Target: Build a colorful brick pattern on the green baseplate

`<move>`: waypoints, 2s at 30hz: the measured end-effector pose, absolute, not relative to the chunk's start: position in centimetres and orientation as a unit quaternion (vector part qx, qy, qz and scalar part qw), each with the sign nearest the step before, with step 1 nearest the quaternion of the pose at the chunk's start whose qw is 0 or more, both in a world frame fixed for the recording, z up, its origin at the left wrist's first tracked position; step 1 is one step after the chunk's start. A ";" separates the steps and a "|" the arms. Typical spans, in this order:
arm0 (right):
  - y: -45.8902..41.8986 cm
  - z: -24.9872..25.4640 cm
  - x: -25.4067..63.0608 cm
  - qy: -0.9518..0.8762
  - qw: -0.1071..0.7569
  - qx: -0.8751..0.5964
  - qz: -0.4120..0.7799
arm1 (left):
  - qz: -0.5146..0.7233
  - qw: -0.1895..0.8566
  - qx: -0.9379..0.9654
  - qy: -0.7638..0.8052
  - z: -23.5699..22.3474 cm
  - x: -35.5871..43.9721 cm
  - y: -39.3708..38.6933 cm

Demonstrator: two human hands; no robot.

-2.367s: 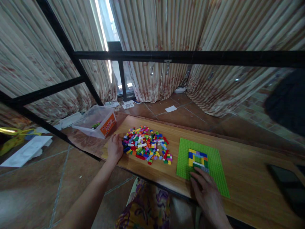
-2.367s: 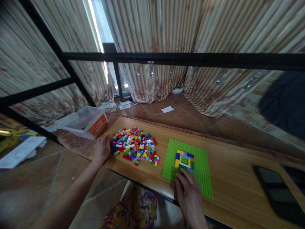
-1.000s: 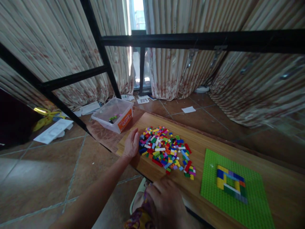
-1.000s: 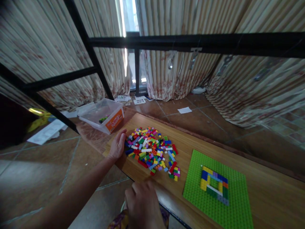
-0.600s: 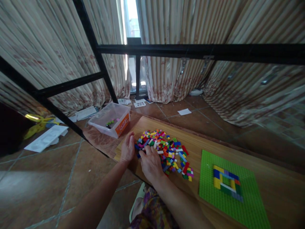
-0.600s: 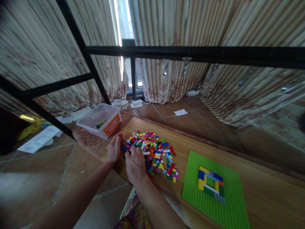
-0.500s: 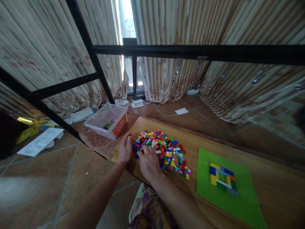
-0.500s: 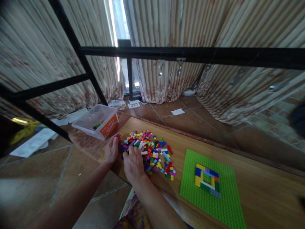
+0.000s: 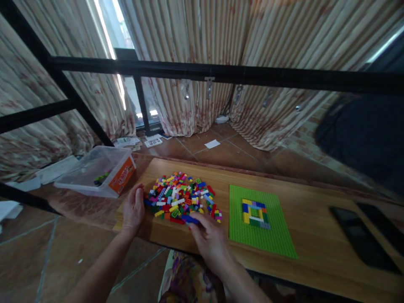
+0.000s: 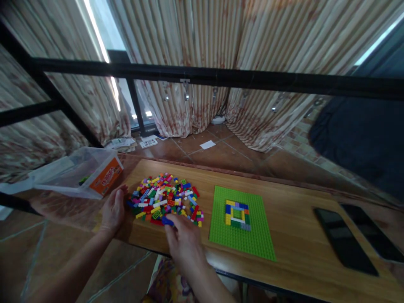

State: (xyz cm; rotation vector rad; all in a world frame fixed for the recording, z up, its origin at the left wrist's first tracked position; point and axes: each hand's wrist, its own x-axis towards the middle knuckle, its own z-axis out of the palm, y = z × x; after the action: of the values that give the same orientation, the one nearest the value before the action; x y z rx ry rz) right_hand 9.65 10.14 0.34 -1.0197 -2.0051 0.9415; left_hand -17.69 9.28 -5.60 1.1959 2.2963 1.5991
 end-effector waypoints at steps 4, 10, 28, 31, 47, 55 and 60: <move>10.8 -1.7 18.7 -0.665 0.398 -0.530 0.344 | 0.507 0.055 0.380 0.772 -5.4 -17.8 9.3; 12.8 -3.4 27.7 -0.554 0.423 -0.656 0.288 | 0.468 0.067 0.389 0.791 -4.5 -17.5 9.4; 19.1 -4.0 27.3 -0.768 0.343 -0.519 0.152 | 0.432 0.032 0.393 0.811 -4.2 -17.3 9.6; 19.1 -4.7 27.4 -0.769 0.341 -0.521 0.145 | 0.433 0.035 0.394 0.810 -4.1 -17.3 9.6; 18.7 -5.5 27.9 -0.647 0.396 -0.622 0.194 | 0.428 0.014 0.415 0.803 -3.9 -17.1 9.6; 20.0 -6.5 27.6 -0.633 0.396 -0.650 0.143 | 0.425 0.008 0.404 0.810 -4.4 -17.3 9.7; 20.2 -7.0 27.3 -0.610 0.398 -0.669 0.149 | 0.427 0.015 0.408 0.807 -4.4 -17.2 9.7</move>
State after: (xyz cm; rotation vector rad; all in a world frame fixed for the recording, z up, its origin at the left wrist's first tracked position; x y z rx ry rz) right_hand 27.29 20.19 -7.04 -1.6944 -1.5444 0.3783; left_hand -17.18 9.67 -4.37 1.2684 2.5118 1.3276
